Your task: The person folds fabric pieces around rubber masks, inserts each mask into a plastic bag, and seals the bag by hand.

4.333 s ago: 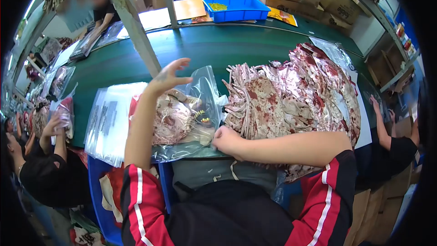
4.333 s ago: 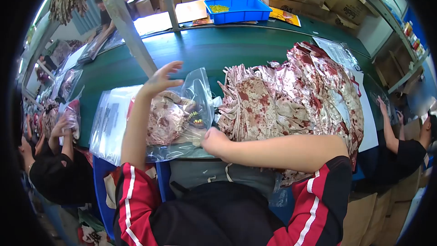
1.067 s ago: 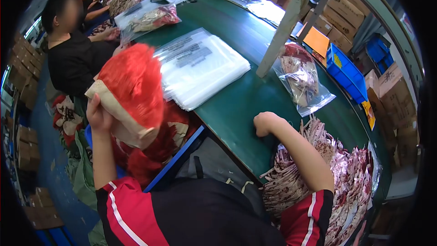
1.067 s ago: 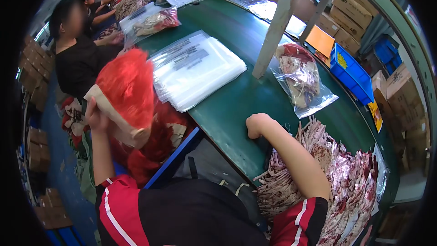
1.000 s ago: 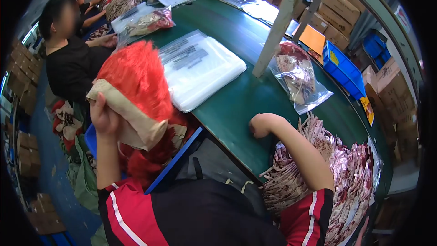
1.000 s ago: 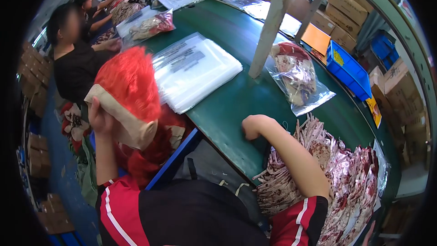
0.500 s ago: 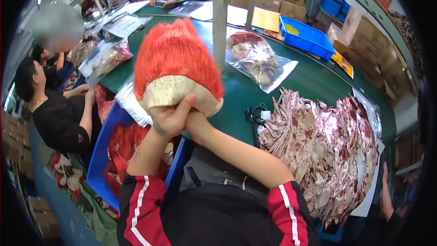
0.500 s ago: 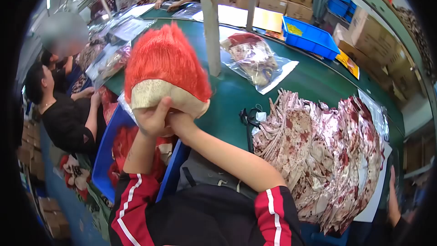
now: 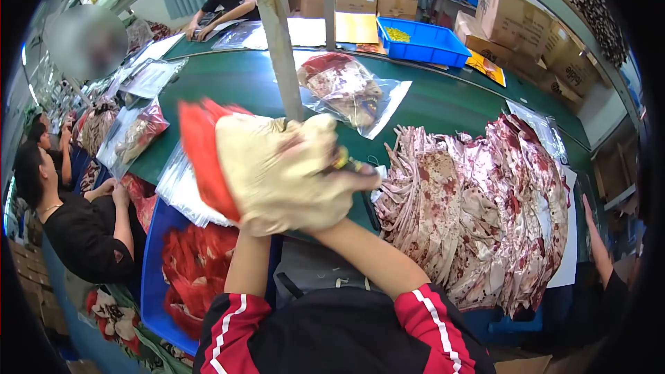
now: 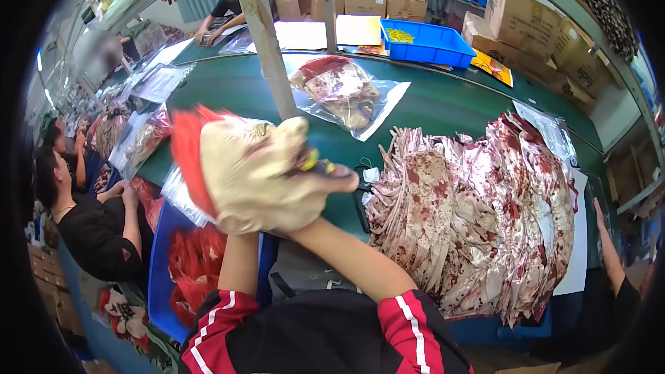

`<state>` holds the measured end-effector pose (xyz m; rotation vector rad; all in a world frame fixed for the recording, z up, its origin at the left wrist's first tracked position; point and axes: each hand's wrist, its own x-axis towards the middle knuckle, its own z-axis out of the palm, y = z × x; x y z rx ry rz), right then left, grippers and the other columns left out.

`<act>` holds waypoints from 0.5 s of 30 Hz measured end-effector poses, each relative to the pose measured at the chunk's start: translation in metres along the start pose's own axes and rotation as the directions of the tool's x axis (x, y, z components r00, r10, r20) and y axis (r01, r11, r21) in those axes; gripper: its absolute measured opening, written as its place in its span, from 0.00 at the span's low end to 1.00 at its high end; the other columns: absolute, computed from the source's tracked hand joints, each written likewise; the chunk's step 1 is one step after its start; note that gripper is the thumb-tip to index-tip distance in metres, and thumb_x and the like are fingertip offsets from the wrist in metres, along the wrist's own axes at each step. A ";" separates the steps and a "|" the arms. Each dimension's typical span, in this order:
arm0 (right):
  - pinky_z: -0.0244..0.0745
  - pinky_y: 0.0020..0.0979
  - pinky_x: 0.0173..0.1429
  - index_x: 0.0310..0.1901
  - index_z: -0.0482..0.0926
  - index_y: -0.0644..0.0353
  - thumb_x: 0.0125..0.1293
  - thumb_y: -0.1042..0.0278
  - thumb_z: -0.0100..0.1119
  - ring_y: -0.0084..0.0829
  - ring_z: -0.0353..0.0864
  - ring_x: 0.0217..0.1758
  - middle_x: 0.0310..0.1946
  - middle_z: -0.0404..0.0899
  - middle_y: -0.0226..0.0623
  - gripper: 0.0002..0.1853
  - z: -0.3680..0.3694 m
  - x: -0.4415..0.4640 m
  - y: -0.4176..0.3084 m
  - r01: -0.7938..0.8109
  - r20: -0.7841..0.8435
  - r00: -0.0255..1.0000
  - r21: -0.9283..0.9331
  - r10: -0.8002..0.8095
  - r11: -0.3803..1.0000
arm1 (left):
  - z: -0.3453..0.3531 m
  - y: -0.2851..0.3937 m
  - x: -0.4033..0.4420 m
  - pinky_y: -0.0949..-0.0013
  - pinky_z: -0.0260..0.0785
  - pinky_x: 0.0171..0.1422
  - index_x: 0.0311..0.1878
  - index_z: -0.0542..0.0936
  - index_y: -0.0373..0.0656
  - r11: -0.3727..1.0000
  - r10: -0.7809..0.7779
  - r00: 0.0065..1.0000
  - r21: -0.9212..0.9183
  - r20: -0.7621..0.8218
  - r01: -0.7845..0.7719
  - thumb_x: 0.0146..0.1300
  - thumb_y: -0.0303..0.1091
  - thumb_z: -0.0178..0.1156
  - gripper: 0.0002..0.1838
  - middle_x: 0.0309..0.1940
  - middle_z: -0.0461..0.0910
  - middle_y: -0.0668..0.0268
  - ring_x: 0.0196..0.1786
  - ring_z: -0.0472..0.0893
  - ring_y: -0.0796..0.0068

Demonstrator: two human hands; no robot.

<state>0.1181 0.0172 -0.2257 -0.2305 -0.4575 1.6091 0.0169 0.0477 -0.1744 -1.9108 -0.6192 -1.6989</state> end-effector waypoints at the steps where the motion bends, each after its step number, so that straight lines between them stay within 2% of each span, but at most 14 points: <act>1: 0.78 0.30 0.63 0.72 0.66 0.52 0.70 0.51 0.60 0.34 0.78 0.63 0.67 0.72 0.37 0.32 -0.004 -0.017 0.013 0.040 -0.006 0.999 -0.119 -0.041 0.992 | -0.006 0.003 -0.004 0.66 0.69 0.69 0.66 0.73 0.34 0.998 0.039 0.997 0.048 -0.068 -0.035 0.63 0.31 0.66 0.28 0.64 0.76 0.51 0.62 0.78 0.64; 4: 0.76 0.30 0.64 0.70 0.67 0.55 0.67 0.50 0.63 0.34 0.78 0.63 0.65 0.73 0.39 0.34 -0.007 -0.055 0.058 0.146 0.013 0.988 -0.455 -0.157 0.878 | 0.002 -0.001 -0.001 0.65 0.67 0.70 0.68 0.70 0.33 0.969 0.176 0.950 0.213 -0.258 -0.121 0.65 0.31 0.62 0.28 0.65 0.75 0.50 0.64 0.77 0.63; 5: 0.75 0.29 0.65 0.70 0.67 0.56 0.66 0.50 0.64 0.34 0.78 0.63 0.65 0.73 0.39 0.34 -0.018 -0.049 0.028 0.173 0.027 0.981 -0.555 -0.191 0.814 | 0.016 -0.005 0.006 0.65 0.67 0.71 0.68 0.69 0.33 0.952 0.225 0.923 0.272 -0.312 -0.140 0.66 0.31 0.61 0.28 0.65 0.74 0.50 0.64 0.76 0.63; 8: 0.73 0.28 0.66 0.69 0.68 0.58 0.64 0.49 0.67 0.33 0.77 0.63 0.63 0.74 0.41 0.36 -0.026 -0.074 0.041 0.247 0.100 0.954 -0.797 -0.284 0.551 | 0.017 -0.016 0.007 0.64 0.66 0.73 0.70 0.66 0.33 0.877 0.389 0.806 0.448 -0.446 -0.175 0.69 0.31 0.57 0.28 0.67 0.73 0.49 0.66 0.75 0.62; 11: 0.71 0.28 0.67 0.67 0.69 0.61 0.61 0.48 0.69 0.33 0.77 0.62 0.61 0.75 0.43 0.38 -0.032 -0.077 0.056 0.270 0.185 0.921 -0.938 -0.344 0.219 | 0.033 -0.038 0.018 0.63 0.65 0.74 0.72 0.63 0.33 0.778 0.544 0.656 0.606 -0.523 -0.163 0.71 0.30 0.53 0.28 0.68 0.71 0.48 0.67 0.74 0.60; 12: 0.71 0.27 0.68 0.67 0.70 0.61 0.60 0.48 0.70 0.32 0.76 0.62 0.61 0.75 0.43 0.38 -0.031 -0.077 0.059 0.267 0.217 0.909 -0.959 -0.355 0.099 | 0.033 -0.040 0.017 0.63 0.65 0.74 0.72 0.63 0.33 0.779 0.543 0.658 0.606 -0.522 -0.163 0.71 0.30 0.53 0.28 0.68 0.71 0.48 0.67 0.74 0.60; 14: 0.69 0.27 0.68 0.66 0.70 0.63 0.59 0.47 0.72 0.32 0.76 0.62 0.59 0.75 0.45 0.40 -0.030 -0.068 0.057 0.250 0.286 0.886 -0.957 -0.365 -0.144 | 0.037 -0.041 0.018 0.63 0.64 0.74 0.73 0.62 0.33 0.673 0.656 0.586 0.720 -0.475 -0.171 0.72 0.31 0.52 0.28 0.68 0.71 0.48 0.67 0.74 0.60; 15: 0.69 0.27 0.68 0.66 0.70 0.63 0.59 0.47 0.72 0.32 0.76 0.62 0.59 0.75 0.45 0.40 -0.026 -0.067 0.053 0.253 0.290 0.884 -0.956 -0.368 -0.145 | 0.039 -0.041 0.019 0.63 0.64 0.74 0.73 0.62 0.33 0.614 0.710 0.544 0.771 -0.447 -0.169 0.72 0.31 0.52 0.28 0.69 0.70 0.48 0.67 0.74 0.60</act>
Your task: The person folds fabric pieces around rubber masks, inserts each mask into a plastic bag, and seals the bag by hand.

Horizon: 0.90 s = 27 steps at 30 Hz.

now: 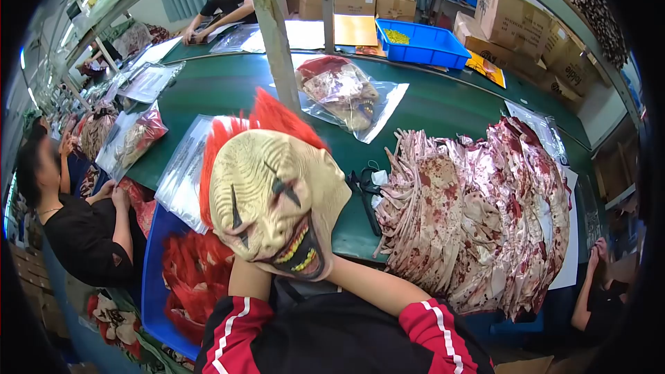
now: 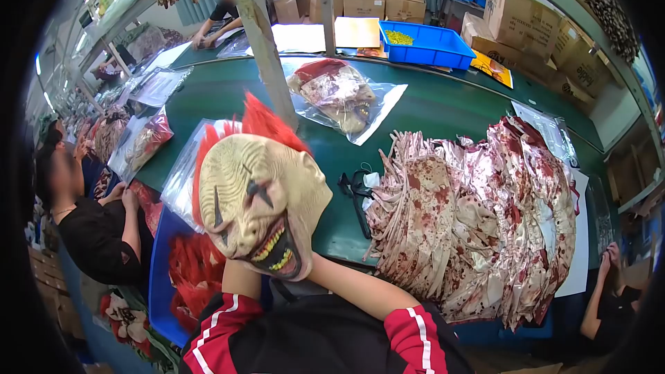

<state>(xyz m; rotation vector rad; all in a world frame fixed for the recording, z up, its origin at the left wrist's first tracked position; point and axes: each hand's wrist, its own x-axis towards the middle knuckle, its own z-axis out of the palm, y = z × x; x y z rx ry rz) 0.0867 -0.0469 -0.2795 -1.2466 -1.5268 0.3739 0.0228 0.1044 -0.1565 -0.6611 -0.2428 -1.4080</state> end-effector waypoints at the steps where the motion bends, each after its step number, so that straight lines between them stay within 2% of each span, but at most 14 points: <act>1: 0.70 0.27 0.68 0.66 0.70 0.63 0.58 0.47 0.72 0.33 0.76 0.62 0.59 0.76 0.45 0.40 -0.002 0.003 -0.004 -0.091 -0.004 0.996 0.034 0.091 0.995 | 0.001 0.002 0.000 0.63 0.64 0.74 0.73 0.62 0.34 0.997 0.063 0.997 0.046 -0.036 -0.061 0.72 0.31 0.52 0.28 0.69 0.70 0.48 0.67 0.74 0.60; 5: 0.71 0.30 0.67 0.66 0.70 0.65 0.56 0.45 0.73 0.36 0.78 0.60 0.57 0.77 0.44 0.42 -0.017 0.015 -0.023 -0.444 0.015 0.894 0.170 0.448 0.880 | 0.002 0.007 -0.010 0.63 0.64 0.75 0.75 0.60 0.34 0.930 0.317 0.938 0.240 -0.140 -0.278 0.73 0.32 0.50 0.29 0.70 0.69 0.48 0.67 0.74 0.60; 8: 0.72 0.32 0.66 0.65 0.70 0.66 0.54 0.44 0.74 0.39 0.79 0.59 0.55 0.77 0.44 0.44 -0.029 0.023 -0.038 -0.664 0.067 0.737 0.259 0.673 0.701 | -0.093 -0.013 0.004 0.63 0.64 0.75 0.76 0.59 0.35 0.823 0.503 0.846 0.395 -0.176 -0.408 0.74 0.32 0.49 0.30 0.70 0.69 0.48 0.67 0.74 0.60; 9: 0.73 0.33 0.66 0.65 0.70 0.67 0.53 0.43 0.74 0.40 0.79 0.59 0.55 0.78 0.44 0.45 -0.033 0.027 -0.044 -0.724 0.092 0.673 0.284 0.734 0.629 | -0.097 -0.009 0.000 0.63 0.64 0.75 0.76 0.58 0.35 0.776 0.564 0.806 0.447 -0.180 -0.444 0.74 0.32 0.49 0.30 0.71 0.68 0.48 0.67 0.74 0.60; 10: 0.73 0.33 0.66 0.65 0.70 0.67 0.53 0.43 0.74 0.40 0.79 0.59 0.55 0.78 0.44 0.45 -0.044 0.038 -0.058 -0.723 0.094 0.674 0.285 0.733 0.629 | -0.110 -0.016 -0.004 0.63 0.64 0.75 0.76 0.58 0.35 0.724 0.623 0.761 0.499 -0.179 -0.476 0.74 0.32 0.49 0.30 0.71 0.68 0.48 0.67 0.74 0.60; 13: 0.74 0.33 0.64 0.64 0.70 0.67 0.54 0.48 0.75 0.40 0.79 0.58 0.56 0.77 0.45 0.43 -0.071 0.059 -0.083 -0.469 -0.010 0.867 0.317 0.498 0.824 | -0.144 -0.027 0.005 0.64 0.65 0.74 0.77 0.58 0.36 0.502 0.809 0.583 0.598 -0.071 -0.625 0.73 0.33 0.50 0.31 0.71 0.68 0.49 0.66 0.74 0.61; 14: 0.75 0.33 0.64 0.64 0.70 0.68 0.54 0.50 0.75 0.40 0.80 0.57 0.56 0.77 0.45 0.42 -0.077 0.063 -0.086 -0.375 -0.046 0.911 0.319 0.409 0.871 | -0.070 -0.002 -0.057 0.65 0.65 0.74 0.76 0.59 0.37 0.410 0.860 0.510 0.613 -0.014 -0.675 0.72 0.34 0.51 0.32 0.71 0.69 0.50 0.65 0.75 0.62; 15: 0.75 0.33 0.63 0.64 0.70 0.68 0.54 0.51 0.76 0.40 0.80 0.57 0.57 0.77 0.45 0.41 -0.083 0.065 -0.088 -0.276 -0.082 0.945 0.316 0.317 0.907 | -0.071 -0.002 -0.066 0.65 0.66 0.73 0.76 0.59 0.37 0.315 0.900 0.434 0.621 0.044 -0.718 0.72 0.34 0.52 0.32 0.71 0.69 0.50 0.64 0.75 0.62; 17: 0.76 0.33 0.63 0.63 0.71 0.68 0.54 0.55 0.76 0.40 0.80 0.56 0.57 0.77 0.46 0.40 -0.094 0.068 -0.087 -0.069 -0.161 0.979 0.298 0.122 0.952 | -0.097 -0.005 -0.066 0.66 0.67 0.72 0.76 0.60 0.38 0.122 0.949 0.274 0.623 0.155 -0.773 0.70 0.35 0.54 0.33 0.71 0.69 0.52 0.63 0.76 0.63; 19: 0.77 0.32 0.62 0.63 0.71 0.68 0.54 0.58 0.77 0.39 0.80 0.56 0.58 0.77 0.46 0.39 -0.104 0.068 -0.083 0.140 -0.237 0.968 0.261 -0.077 0.955 | -0.084 -0.005 -0.096 0.67 0.68 0.71 0.76 0.61 0.39 -0.074 0.959 0.109 0.604 0.261 -0.794 0.69 0.36 0.56 0.34 0.71 0.70 0.53 0.62 0.77 0.64; 20: 0.77 0.32 0.62 0.63 0.71 0.68 0.54 0.58 0.77 0.39 0.80 0.56 0.58 0.77 0.46 0.39 -0.105 0.061 -0.074 0.136 -0.238 0.968 0.259 -0.073 0.956 | -0.101 -0.010 -0.098 0.67 0.68 0.70 0.76 0.61 0.40 -0.171 0.950 0.025 0.585 0.312 -0.793 0.69 0.37 0.57 0.34 0.70 0.70 0.53 0.61 0.78 0.65; 24: 0.67 0.30 0.71 0.69 0.72 0.62 0.69 0.56 0.65 0.36 0.76 0.64 0.63 0.78 0.41 0.31 -0.090 -0.001 0.000 0.237 0.022 0.971 -0.160 -0.237 0.958 | -0.152 -0.014 -0.109 0.69 0.70 0.68 0.76 0.62 0.42 -0.545 0.811 -0.303 0.456 0.501 -0.704 0.66 0.39 0.61 0.36 0.70 0.71 0.55 0.59 0.79 0.67; 25: 0.67 0.30 0.71 0.69 0.72 0.62 0.69 0.56 0.65 0.36 0.76 0.64 0.63 0.78 0.41 0.31 -0.086 -0.010 0.004 0.234 0.023 0.972 -0.161 -0.234 0.959 | -0.165 -0.017 -0.111 0.69 0.71 0.67 0.76 0.63 0.42 -0.626 0.754 -0.377 0.413 0.538 -0.662 0.65 0.39 0.62 0.37 0.70 0.71 0.56 0.58 0.80 0.67; 27: 0.67 0.31 0.71 0.68 0.72 0.63 0.71 0.60 0.63 0.37 0.76 0.64 0.63 0.77 0.42 0.27 -0.072 -0.026 0.010 0.069 -0.159 0.984 -0.043 -0.075 0.997 | -0.188 -0.016 -0.118 0.70 0.72 0.66 0.76 0.64 0.43 -0.768 0.618 -0.508 0.322 0.600 -0.554 0.64 0.40 0.64 0.38 0.70 0.72 0.57 0.57 0.81 0.68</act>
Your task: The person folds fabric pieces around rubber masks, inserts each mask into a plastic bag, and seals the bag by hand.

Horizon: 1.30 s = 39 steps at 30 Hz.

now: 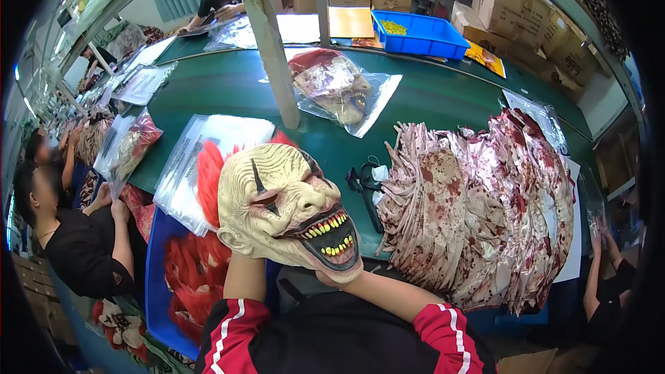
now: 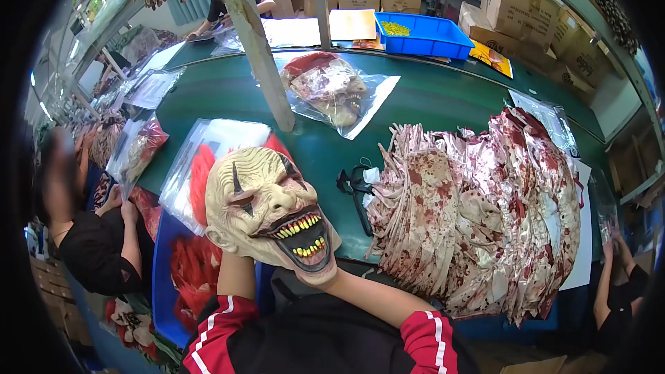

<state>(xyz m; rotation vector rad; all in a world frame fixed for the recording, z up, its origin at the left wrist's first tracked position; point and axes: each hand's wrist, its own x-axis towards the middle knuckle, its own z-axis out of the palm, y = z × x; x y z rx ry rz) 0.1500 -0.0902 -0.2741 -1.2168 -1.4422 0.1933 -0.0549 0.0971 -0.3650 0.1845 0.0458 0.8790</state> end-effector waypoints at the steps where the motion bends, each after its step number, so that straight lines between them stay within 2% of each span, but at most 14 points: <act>1: 0.67 0.31 0.71 0.67 0.73 0.63 0.71 0.62 0.61 0.37 0.76 0.64 0.63 0.77 0.42 0.26 0.005 -0.006 0.000 -0.090 -0.082 0.992 0.057 0.094 0.994 | -0.008 0.002 -0.006 0.71 0.72 0.66 0.75 0.64 0.43 0.995 0.096 0.995 0.017 -0.010 -0.096 0.63 0.41 0.65 0.38 0.70 0.72 0.57 0.56 0.81 0.69; 3: 0.68 0.32 0.71 0.67 0.73 0.63 0.72 0.64 0.60 0.37 0.77 0.64 0.63 0.77 0.42 0.24 0.007 -0.012 0.006 -0.180 -0.157 0.968 0.119 0.198 0.976 | 0.010 -0.007 -0.005 0.71 0.73 0.65 0.75 0.64 0.44 0.982 0.188 0.982 0.031 -0.024 -0.188 0.63 0.41 0.66 0.39 0.70 0.72 0.58 0.56 0.82 0.69; 4: 0.68 0.32 0.71 0.66 0.72 0.65 0.71 0.67 0.61 0.36 0.77 0.64 0.62 0.77 0.43 0.25 0.003 -0.013 0.011 -0.197 -0.076 0.973 0.222 0.218 0.955 | 0.045 -0.018 0.009 0.70 0.73 0.64 0.75 0.64 0.44 0.833 0.257 0.965 0.496 0.045 -0.245 0.62 0.41 0.67 0.39 0.70 0.72 0.57 0.55 0.82 0.68; 6: 0.70 0.32 0.69 0.66 0.69 0.67 0.68 0.73 0.63 0.34 0.78 0.62 0.61 0.77 0.44 0.27 -0.007 -0.013 0.022 -0.244 0.088 0.970 0.411 0.228 0.878 | 0.112 -0.026 0.029 0.69 0.73 0.63 0.75 0.65 0.43 0.010 0.254 0.937 0.968 0.240 -0.251 0.60 0.42 0.68 0.41 0.69 0.72 0.56 0.55 0.82 0.65; 7: 0.71 0.33 0.68 0.66 0.68 0.68 0.66 0.76 0.63 0.33 0.78 0.61 0.60 0.77 0.44 0.28 -0.011 -0.012 0.026 -0.274 0.169 0.961 0.495 0.218 0.825 | 0.142 -0.038 0.031 0.69 0.74 0.63 0.74 0.65 0.43 -0.465 0.184 0.930 0.862 0.318 -0.202 0.58 0.42 0.69 0.41 0.69 0.72 0.55 0.54 0.82 0.64; 11: 0.71 0.32 0.66 0.62 0.73 0.67 0.67 0.79 0.54 0.36 0.78 0.60 0.61 0.78 0.45 0.21 -0.019 -0.003 0.033 -0.578 0.299 0.701 0.770 0.648 0.270 | 0.083 -0.039 0.041 0.67 0.74 0.62 0.75 0.65 0.43 -0.803 0.492 0.659 0.589 0.568 0.092 0.61 0.44 0.67 0.40 0.67 0.74 0.55 0.55 0.81 0.62; 12: 0.71 0.32 0.66 0.60 0.75 0.66 0.67 0.81 0.51 0.36 0.79 0.60 0.61 0.78 0.46 0.19 -0.021 -0.003 0.035 -0.585 0.379 0.571 0.810 0.728 0.037 | 0.070 -0.037 0.042 0.66 0.74 0.62 0.75 0.64 0.43 -0.843 0.528 0.530 0.485 0.664 0.232 0.62 0.44 0.66 0.40 0.66 0.74 0.56 0.56 0.81 0.61; 17: 0.74 0.31 0.61 0.59 0.75 0.67 0.64 0.84 0.48 0.35 0.80 0.55 0.59 0.78 0.45 0.21 -0.034 -0.012 0.048 -0.766 0.553 0.494 0.642 0.671 0.036 | 0.074 -0.032 0.035 0.63 0.72 0.65 0.76 0.64 0.43 -0.817 0.537 0.728 0.480 0.427 0.321 0.65 0.44 0.65 0.38 0.66 0.74 0.57 0.59 0.80 0.61; 22: 0.75 0.31 0.58 0.57 0.76 0.66 0.63 0.84 0.47 0.34 0.81 0.50 0.55 0.79 0.45 0.21 -0.077 -0.014 0.028 -0.966 0.776 0.218 0.256 0.592 0.019 | 0.065 -0.028 0.054 0.64 0.68 0.71 0.75 0.64 0.43 -0.812 0.571 0.624 0.475 0.533 0.338 0.67 0.43 0.63 0.36 0.67 0.73 0.57 0.63 0.77 0.62; 24: 0.76 0.33 0.56 0.56 0.77 0.65 0.62 0.83 0.49 0.34 0.81 0.47 0.52 0.81 0.42 0.20 -0.091 0.007 0.012 -0.808 0.713 0.564 0.372 0.417 0.456 | 0.082 -0.035 0.051 0.64 0.66 0.72 0.76 0.64 0.44 -0.782 0.586 0.664 0.540 0.464 0.312 0.68 0.42 0.62 0.35 0.68 0.73 0.58 0.65 0.76 0.62; 25: 0.76 0.33 0.56 0.56 0.77 0.65 0.62 0.83 0.49 0.34 0.81 0.47 0.52 0.81 0.42 0.20 -0.095 0.027 0.002 -0.813 0.712 0.559 0.369 0.424 0.450 | 0.098 -0.042 0.046 0.64 0.65 0.73 0.76 0.64 0.44 -0.742 0.595 0.702 0.603 0.392 0.292 0.69 0.42 0.61 0.35 0.68 0.72 0.58 0.66 0.75 0.62; 27: 0.75 0.33 0.56 0.56 0.77 0.65 0.62 0.82 0.51 0.37 0.81 0.48 0.50 0.82 0.42 0.20 -0.093 0.080 -0.006 -0.117 0.384 0.923 0.245 0.014 0.963 | 0.118 -0.050 0.038 0.65 0.62 0.76 0.76 0.64 0.44 -0.644 0.591 0.768 0.718 0.246 0.266 0.70 0.40 0.60 0.33 0.69 0.71 0.59 0.68 0.73 0.63; 32: 0.68 0.41 0.70 0.65 0.74 0.60 0.68 0.71 0.53 0.47 0.72 0.67 0.66 0.73 0.46 0.23 -0.010 0.129 0.036 0.117 0.270 0.957 -0.009 -0.110 0.993 | 0.062 -0.027 0.051 0.65 0.70 0.67 0.77 0.63 0.50 -0.903 0.426 0.604 0.358 0.674 0.238 0.70 0.47 0.61 0.35 0.66 0.74 0.60 0.63 0.77 0.59; 39: 0.56 0.55 0.77 0.71 0.70 0.53 0.74 0.57 0.50 0.52 0.57 0.79 0.76 0.62 0.42 0.26 0.051 0.079 0.096 0.165 0.442 0.896 -0.391 0.028 0.905 | 0.063 -0.025 0.046 0.64 0.67 0.70 0.77 0.62 0.49 -0.870 0.477 0.669 0.415 0.569 0.267 0.71 0.49 0.58 0.34 0.68 0.72 0.59 0.66 0.74 0.58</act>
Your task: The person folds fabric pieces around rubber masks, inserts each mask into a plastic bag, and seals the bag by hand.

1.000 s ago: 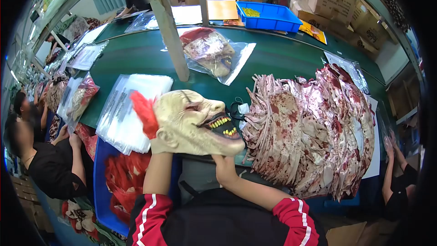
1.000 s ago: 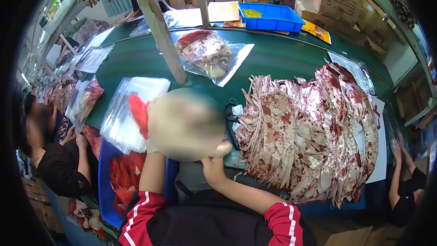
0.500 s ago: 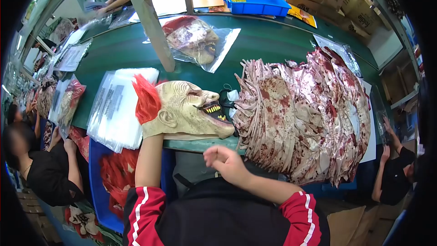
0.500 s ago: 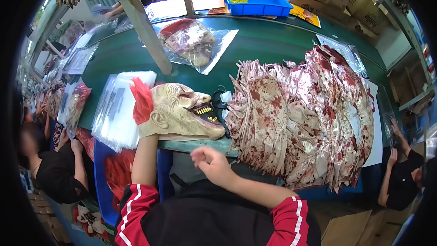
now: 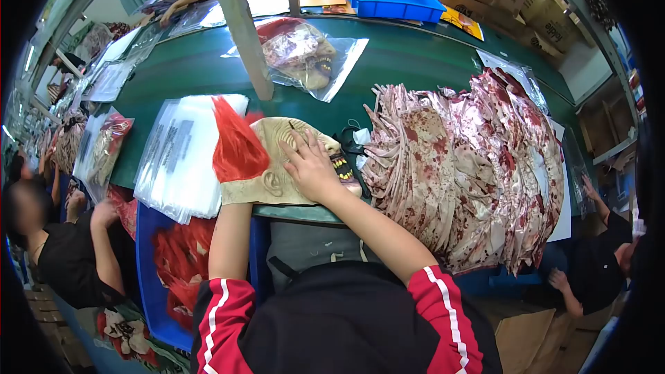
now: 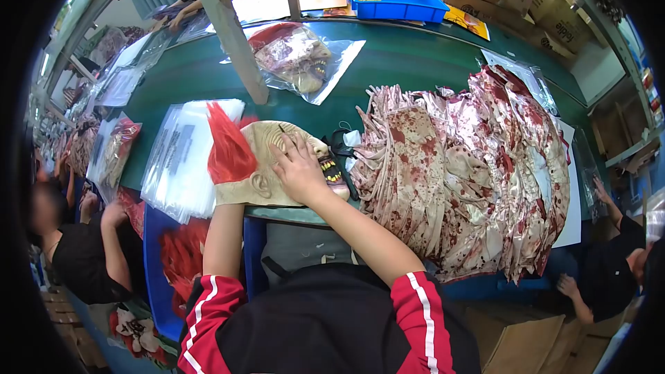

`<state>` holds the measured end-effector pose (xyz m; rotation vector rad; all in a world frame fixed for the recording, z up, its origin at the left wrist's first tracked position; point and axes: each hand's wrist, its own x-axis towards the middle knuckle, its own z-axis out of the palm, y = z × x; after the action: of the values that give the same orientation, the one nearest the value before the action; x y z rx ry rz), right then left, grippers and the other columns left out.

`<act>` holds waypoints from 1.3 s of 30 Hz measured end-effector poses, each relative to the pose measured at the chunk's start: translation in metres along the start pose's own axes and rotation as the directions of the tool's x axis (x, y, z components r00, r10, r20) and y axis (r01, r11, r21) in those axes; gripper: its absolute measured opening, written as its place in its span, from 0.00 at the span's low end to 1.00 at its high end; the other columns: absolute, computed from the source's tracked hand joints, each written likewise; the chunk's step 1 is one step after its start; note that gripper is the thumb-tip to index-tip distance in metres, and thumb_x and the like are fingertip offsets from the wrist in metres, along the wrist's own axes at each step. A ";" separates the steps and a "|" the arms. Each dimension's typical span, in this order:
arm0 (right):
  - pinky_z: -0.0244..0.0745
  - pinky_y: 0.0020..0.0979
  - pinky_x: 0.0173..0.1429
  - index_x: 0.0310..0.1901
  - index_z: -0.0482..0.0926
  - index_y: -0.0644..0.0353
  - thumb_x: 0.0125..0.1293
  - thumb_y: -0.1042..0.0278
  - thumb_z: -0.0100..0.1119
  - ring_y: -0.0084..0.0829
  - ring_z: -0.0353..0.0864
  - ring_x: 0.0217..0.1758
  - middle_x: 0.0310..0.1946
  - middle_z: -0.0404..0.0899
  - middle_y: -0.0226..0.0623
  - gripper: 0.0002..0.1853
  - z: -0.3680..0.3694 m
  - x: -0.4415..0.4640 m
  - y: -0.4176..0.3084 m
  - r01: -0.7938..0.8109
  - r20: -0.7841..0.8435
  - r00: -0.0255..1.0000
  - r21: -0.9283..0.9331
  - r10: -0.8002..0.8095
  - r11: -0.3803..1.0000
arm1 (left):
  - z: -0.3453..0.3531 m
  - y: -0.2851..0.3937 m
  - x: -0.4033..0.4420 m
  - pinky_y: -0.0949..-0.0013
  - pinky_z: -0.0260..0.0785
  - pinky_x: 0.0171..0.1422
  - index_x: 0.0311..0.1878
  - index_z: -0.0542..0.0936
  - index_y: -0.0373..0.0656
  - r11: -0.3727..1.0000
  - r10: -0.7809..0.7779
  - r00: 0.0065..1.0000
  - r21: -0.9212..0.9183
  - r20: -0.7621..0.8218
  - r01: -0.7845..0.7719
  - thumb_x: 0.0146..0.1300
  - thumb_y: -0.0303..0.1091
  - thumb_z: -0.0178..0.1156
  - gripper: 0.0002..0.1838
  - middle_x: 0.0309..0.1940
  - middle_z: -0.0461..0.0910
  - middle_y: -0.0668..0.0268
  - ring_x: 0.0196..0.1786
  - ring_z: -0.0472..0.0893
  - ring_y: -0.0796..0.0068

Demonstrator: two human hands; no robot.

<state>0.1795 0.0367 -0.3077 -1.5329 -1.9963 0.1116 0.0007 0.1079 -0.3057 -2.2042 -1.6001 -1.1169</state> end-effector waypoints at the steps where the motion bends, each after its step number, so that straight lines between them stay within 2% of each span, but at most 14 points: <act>1: 0.53 0.57 0.77 0.72 0.69 0.52 0.75 0.55 0.49 0.52 0.55 0.80 0.77 0.60 0.41 0.26 0.003 -0.003 0.003 0.002 -0.007 1.000 0.008 -0.002 1.000 | 0.001 -0.001 -0.001 0.64 0.66 0.71 0.77 0.62 0.49 1.000 -0.015 1.000 -0.004 0.025 0.015 0.72 0.49 0.57 0.34 0.68 0.72 0.59 0.66 0.74 0.58; 9: 0.46 0.61 0.79 0.73 0.68 0.50 0.75 0.52 0.50 0.52 0.51 0.82 0.79 0.57 0.39 0.27 -0.004 0.001 0.019 -0.025 0.059 0.998 -0.171 0.036 0.985 | 0.005 -0.018 -0.005 0.63 0.62 0.74 0.77 0.62 0.48 0.994 -0.089 0.970 -0.040 0.227 0.101 0.74 0.51 0.53 0.34 0.70 0.70 0.59 0.70 0.70 0.56; 13: 0.45 0.60 0.79 0.72 0.69 0.49 0.73 0.54 0.51 0.52 0.52 0.81 0.78 0.58 0.39 0.27 0.009 -0.005 0.017 0.049 -0.070 0.995 -0.266 -0.070 0.963 | 0.000 -0.018 -0.019 0.62 0.59 0.76 0.77 0.61 0.48 0.990 -0.115 0.941 -0.047 0.318 0.137 0.75 0.53 0.51 0.33 0.71 0.69 0.58 0.71 0.69 0.56; 18: 0.44 0.63 0.77 0.69 0.73 0.50 0.71 0.56 0.51 0.52 0.54 0.81 0.78 0.59 0.39 0.25 0.027 0.001 0.012 0.239 0.013 0.969 -0.326 -0.248 0.915 | -0.001 -0.012 -0.026 0.61 0.57 0.79 0.77 0.61 0.47 0.981 -0.152 0.890 -0.042 0.431 0.188 0.76 0.54 0.48 0.33 0.72 0.68 0.58 0.73 0.66 0.55; 25: 0.45 0.68 0.74 0.65 0.76 0.52 0.70 0.59 0.51 0.52 0.56 0.80 0.78 0.59 0.39 0.23 0.024 0.009 0.001 0.167 0.160 0.979 -0.289 -0.125 0.943 | -0.010 -0.001 -0.039 0.60 0.53 0.82 0.78 0.61 0.46 0.969 -0.197 0.805 -0.017 0.560 0.248 0.78 0.56 0.44 0.34 0.74 0.66 0.57 0.76 0.63 0.54; 26: 0.45 0.69 0.74 0.64 0.76 0.53 0.70 0.59 0.51 0.51 0.56 0.80 0.78 0.59 0.39 0.23 0.024 0.008 0.000 0.161 0.175 0.978 -0.282 -0.114 0.946 | 0.012 -0.008 -0.061 0.57 0.56 0.80 0.76 0.63 0.45 0.962 -0.009 0.803 -0.214 0.596 0.169 0.76 0.49 0.48 0.31 0.73 0.67 0.53 0.74 0.66 0.47; 28: 0.46 0.71 0.73 0.63 0.77 0.53 0.70 0.60 0.52 0.51 0.56 0.80 0.78 0.59 0.38 0.22 0.025 0.009 -0.001 0.146 0.204 0.975 -0.272 -0.091 0.951 | -0.030 -0.003 -0.102 0.53 0.63 0.74 0.72 0.69 0.43 0.914 0.247 0.841 0.173 0.482 -0.367 0.70 0.40 0.54 0.28 0.66 0.74 0.49 0.65 0.74 0.43; 30: 0.46 0.71 0.72 0.64 0.77 0.53 0.70 0.60 0.52 0.51 0.56 0.80 0.78 0.59 0.38 0.22 0.027 0.011 0.000 0.139 0.199 0.976 -0.281 -0.084 0.950 | -0.101 0.053 -0.079 0.50 0.68 0.65 0.59 0.79 0.39 0.993 -0.060 0.734 0.112 0.676 -0.022 0.62 0.32 0.58 0.21 0.55 0.80 0.48 0.54 0.79 0.41; 31: 0.46 0.72 0.72 0.64 0.76 0.52 0.70 0.60 0.52 0.51 0.56 0.80 0.78 0.59 0.38 0.22 0.028 0.010 0.000 0.137 0.199 0.977 -0.290 -0.081 0.947 | -0.134 0.080 -0.054 0.50 0.68 0.65 0.59 0.79 0.39 0.993 -0.062 0.732 0.112 0.679 -0.021 0.62 0.32 0.58 0.21 0.55 0.80 0.48 0.54 0.79 0.41; 33: 0.46 0.72 0.72 0.64 0.76 0.52 0.69 0.60 0.52 0.52 0.55 0.80 0.78 0.59 0.38 0.23 0.031 0.008 -0.003 0.140 0.202 0.976 -0.306 -0.080 0.941 | -0.171 0.121 -0.010 0.51 0.69 0.61 0.48 0.82 0.37 0.953 -0.207 0.336 0.111 0.919 0.282 0.61 0.29 0.60 0.13 0.47 0.82 0.50 0.48 0.79 0.43; 35: 0.46 0.72 0.72 0.64 0.76 0.51 0.69 0.60 0.52 0.52 0.55 0.80 0.78 0.60 0.38 0.23 0.033 0.004 -0.006 0.136 0.188 0.979 -0.316 -0.079 0.939 | -0.152 0.125 -0.011 0.51 0.68 0.65 0.42 0.83 0.38 0.811 -0.078 0.814 -0.438 0.576 0.388 0.61 0.29 0.59 0.08 0.45 0.83 0.54 0.50 0.79 0.46; 36: 0.46 0.73 0.71 0.65 0.76 0.50 0.69 0.59 0.52 0.52 0.54 0.80 0.78 0.60 0.38 0.23 0.034 0.003 -0.006 0.124 0.164 0.984 -0.328 -0.073 0.936 | -0.124 0.114 -0.001 0.45 0.58 0.73 0.50 0.83 0.41 0.914 0.209 0.945 -0.395 0.253 -0.096 0.63 0.33 0.59 0.13 0.54 0.82 0.57 0.62 0.77 0.47; 38: 0.46 0.73 0.71 0.65 0.76 0.48 0.69 0.59 0.52 0.52 0.54 0.80 0.78 0.60 0.37 0.23 0.032 0.003 -0.006 0.092 0.111 0.992 -0.357 -0.055 0.930 | -0.087 0.104 0.013 0.37 0.44 0.80 0.61 0.79 0.43 0.964 0.263 0.927 -0.029 0.266 -0.265 0.67 0.40 0.56 0.21 0.68 0.74 0.59 0.76 0.64 0.49; 39: 0.46 0.73 0.71 0.65 0.76 0.48 0.69 0.59 0.52 0.52 0.54 0.80 0.78 0.60 0.37 0.23 0.029 0.002 -0.004 0.089 0.106 0.993 -0.364 -0.053 0.927 | -0.072 0.095 0.006 0.37 0.44 0.80 0.61 0.79 0.43 0.962 0.269 0.928 -0.034 0.259 -0.269 0.67 0.40 0.56 0.21 0.68 0.74 0.59 0.76 0.64 0.49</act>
<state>0.1608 0.0460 -0.3285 -1.7050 -2.2395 -0.2403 0.0524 0.0339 -0.2267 -2.5613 -1.3245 -0.7736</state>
